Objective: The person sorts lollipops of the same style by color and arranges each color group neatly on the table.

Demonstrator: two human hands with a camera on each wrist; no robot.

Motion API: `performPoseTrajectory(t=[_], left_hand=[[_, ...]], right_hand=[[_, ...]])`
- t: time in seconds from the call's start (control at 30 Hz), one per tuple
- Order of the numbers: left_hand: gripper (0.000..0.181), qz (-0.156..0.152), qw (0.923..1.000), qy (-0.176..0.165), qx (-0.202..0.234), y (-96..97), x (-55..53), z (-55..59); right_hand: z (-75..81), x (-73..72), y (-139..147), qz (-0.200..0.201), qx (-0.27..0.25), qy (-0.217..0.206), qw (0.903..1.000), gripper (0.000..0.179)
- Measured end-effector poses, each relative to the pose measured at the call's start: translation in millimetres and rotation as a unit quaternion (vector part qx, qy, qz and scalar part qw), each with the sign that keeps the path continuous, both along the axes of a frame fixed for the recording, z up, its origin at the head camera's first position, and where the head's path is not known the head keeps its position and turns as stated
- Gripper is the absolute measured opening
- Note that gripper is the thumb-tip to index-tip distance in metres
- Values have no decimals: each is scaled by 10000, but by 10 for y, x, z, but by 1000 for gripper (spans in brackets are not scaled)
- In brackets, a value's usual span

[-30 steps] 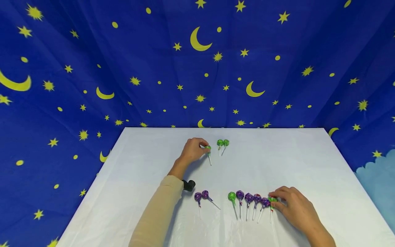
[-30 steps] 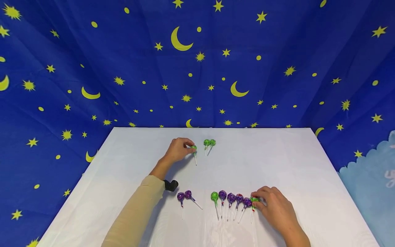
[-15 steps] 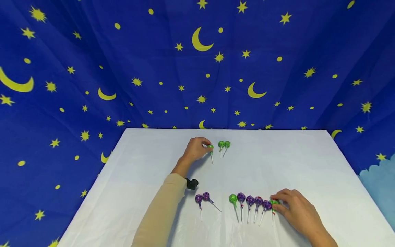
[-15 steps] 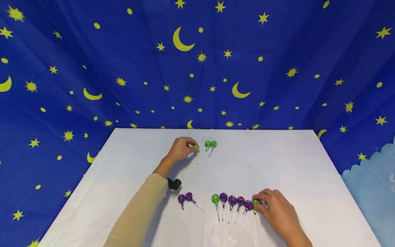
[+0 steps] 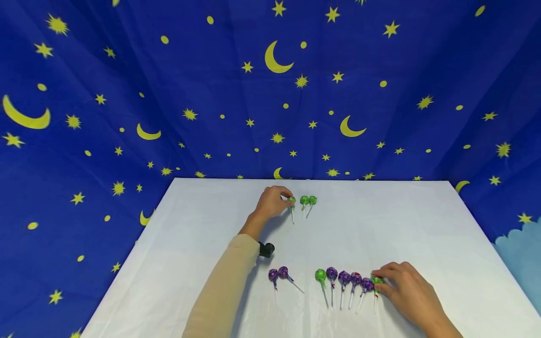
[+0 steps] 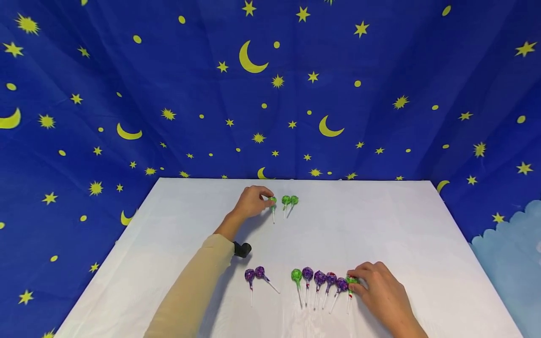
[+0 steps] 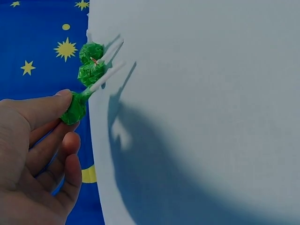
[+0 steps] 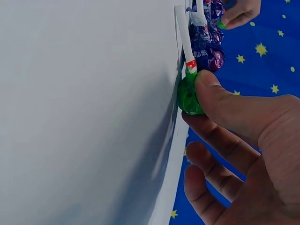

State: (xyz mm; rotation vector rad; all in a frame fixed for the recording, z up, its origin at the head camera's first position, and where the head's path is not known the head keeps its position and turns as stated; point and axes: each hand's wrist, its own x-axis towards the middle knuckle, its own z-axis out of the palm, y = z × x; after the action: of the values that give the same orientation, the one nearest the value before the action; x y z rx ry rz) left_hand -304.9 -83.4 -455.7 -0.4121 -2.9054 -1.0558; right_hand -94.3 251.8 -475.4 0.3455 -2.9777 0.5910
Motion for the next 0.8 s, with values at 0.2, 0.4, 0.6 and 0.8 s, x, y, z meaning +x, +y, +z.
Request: performPoseTrajectory(t=[0.2,0.4,0.6,0.8], left_hand=[[18,-95,9998,15,-147,41,-31,-29],[19,48,9986,-27,-535,135,-98,-54],[19,264,9963,-189,-790,155,-153,-125],[19,349,9979,-176,-522,127,-189,-162]], right_hand=[[3,6,-32,34,126,-150,9998,28],[24,-17,-21,43,120,-94,9999,28],[8,-11,-24,27,158,-124,9998,28],[26,-32,-46,52,127,-30,9999,28]])
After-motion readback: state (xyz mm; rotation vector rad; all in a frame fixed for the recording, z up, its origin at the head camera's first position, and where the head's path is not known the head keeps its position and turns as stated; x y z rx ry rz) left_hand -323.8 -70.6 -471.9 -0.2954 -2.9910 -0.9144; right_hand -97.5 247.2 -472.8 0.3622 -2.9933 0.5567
